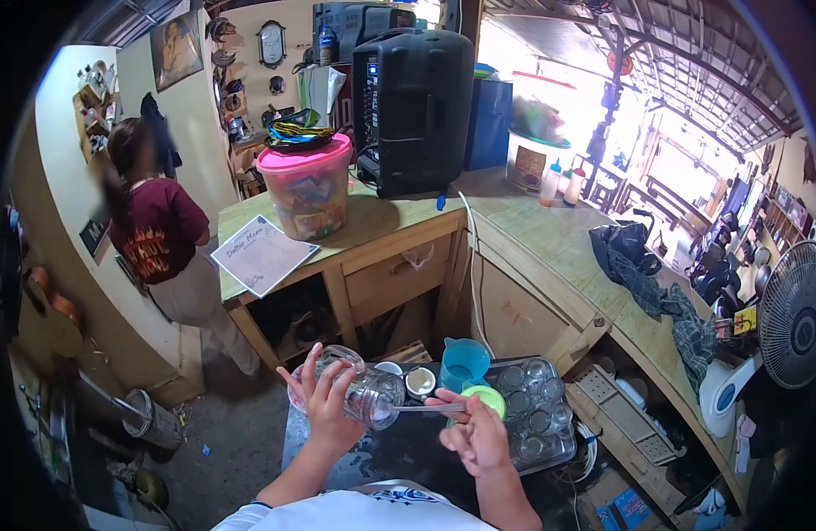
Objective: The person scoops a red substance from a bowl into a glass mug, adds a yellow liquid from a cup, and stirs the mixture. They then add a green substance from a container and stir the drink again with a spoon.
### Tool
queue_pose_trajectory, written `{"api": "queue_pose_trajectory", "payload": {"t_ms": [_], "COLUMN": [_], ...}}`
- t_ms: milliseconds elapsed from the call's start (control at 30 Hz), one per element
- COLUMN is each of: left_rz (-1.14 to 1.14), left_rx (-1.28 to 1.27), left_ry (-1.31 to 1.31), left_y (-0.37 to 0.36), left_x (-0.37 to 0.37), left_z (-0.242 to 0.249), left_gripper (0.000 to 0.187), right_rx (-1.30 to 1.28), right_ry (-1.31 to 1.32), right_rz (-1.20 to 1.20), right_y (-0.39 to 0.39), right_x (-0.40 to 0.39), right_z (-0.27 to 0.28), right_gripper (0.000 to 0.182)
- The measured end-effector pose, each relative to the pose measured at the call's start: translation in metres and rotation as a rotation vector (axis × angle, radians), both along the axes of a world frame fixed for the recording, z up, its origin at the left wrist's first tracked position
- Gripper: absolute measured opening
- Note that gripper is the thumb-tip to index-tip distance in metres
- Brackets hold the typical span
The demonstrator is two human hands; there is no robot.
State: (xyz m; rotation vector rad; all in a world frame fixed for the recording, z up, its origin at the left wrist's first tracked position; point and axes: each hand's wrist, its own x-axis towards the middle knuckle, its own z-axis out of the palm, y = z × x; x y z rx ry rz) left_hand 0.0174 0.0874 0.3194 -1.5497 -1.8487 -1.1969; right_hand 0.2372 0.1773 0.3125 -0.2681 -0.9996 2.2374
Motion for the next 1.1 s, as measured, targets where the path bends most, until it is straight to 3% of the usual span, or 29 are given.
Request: {"api": "queue_pose_trajectory", "payload": {"t_ms": [100, 333, 400, 467, 567, 600, 667, 733, 833, 933, 1000, 1067, 1100], "left_rz": [-0.074, -0.086, -0.104, -0.124, -0.172, -0.166, -0.160, -0.149, -0.192, -0.292, -0.364, -0.506, -0.526], "left_rx": [-0.044, -0.105, -0.121, -0.134, -0.123, -0.129, -0.141, -0.149, -0.179, -0.212, -0.218, -0.275, -0.279], "left_ry": [-0.019, -0.123, -0.125, -0.118, -0.144, -0.131, -0.121, -0.115, -0.146, -0.267, -0.266, -0.393, -0.388], "left_y": [0.002, 0.000, 0.001, -0.001, -0.005, -0.006, -0.008, -0.007, -0.012, -0.014, -0.015, -0.016, -0.017], "left_x": [0.008, 0.003, 0.005, 0.005, 0.000, -0.002, 0.000, 0.004, 0.002, -0.001, 0.001, 0.003, 0.001], "left_z": [0.000, -0.009, -0.007, -0.004, 0.001, 0.000, 0.001, 0.004, 0.001, -0.012, -0.014, -0.018, -0.022], "left_gripper": [0.052, 0.059, 0.061, 0.063, 0.066, 0.067, 0.069, 0.071, 0.074, 0.076, 0.078, 0.080, 0.081], "right_rx": [-0.058, 0.101, 0.297, 0.437, 0.769, 0.768, 1.465, 1.442, 1.470, 1.524, 1.598, 1.560, 1.624], "right_ry": [-0.334, -0.217, -0.375, -0.355, -0.330, -0.329, -0.521, -0.644, -0.526, -0.582, -0.575, -0.739, -0.691], "right_rz": [0.006, -0.245, -0.143, -0.144, -0.539, -0.537, -0.556, -0.442, -0.775, -0.828, -0.733, -0.450, -0.514], "right_y": [-0.039, -0.014, -0.034, -0.037, -0.026, -0.025, -0.024, -0.028, -0.016, -0.016, -0.014, -0.013, -0.012], "right_x": [-0.030, -0.007, -0.028, -0.032, -0.015, -0.019, -0.031, -0.038, -0.027, -0.023, -0.035, -0.037, -0.032], "right_z": [0.029, 0.014, 0.015, 0.008, 0.019, 0.027, 0.039, 0.037, 0.037, 0.055, 0.044, 0.039, 0.058], "right_gripper": [0.048, 0.045, 0.040, 0.038, 0.035, 0.035, 0.037, 0.044, 0.041, 0.042, 0.044, 0.042, 0.047]}}
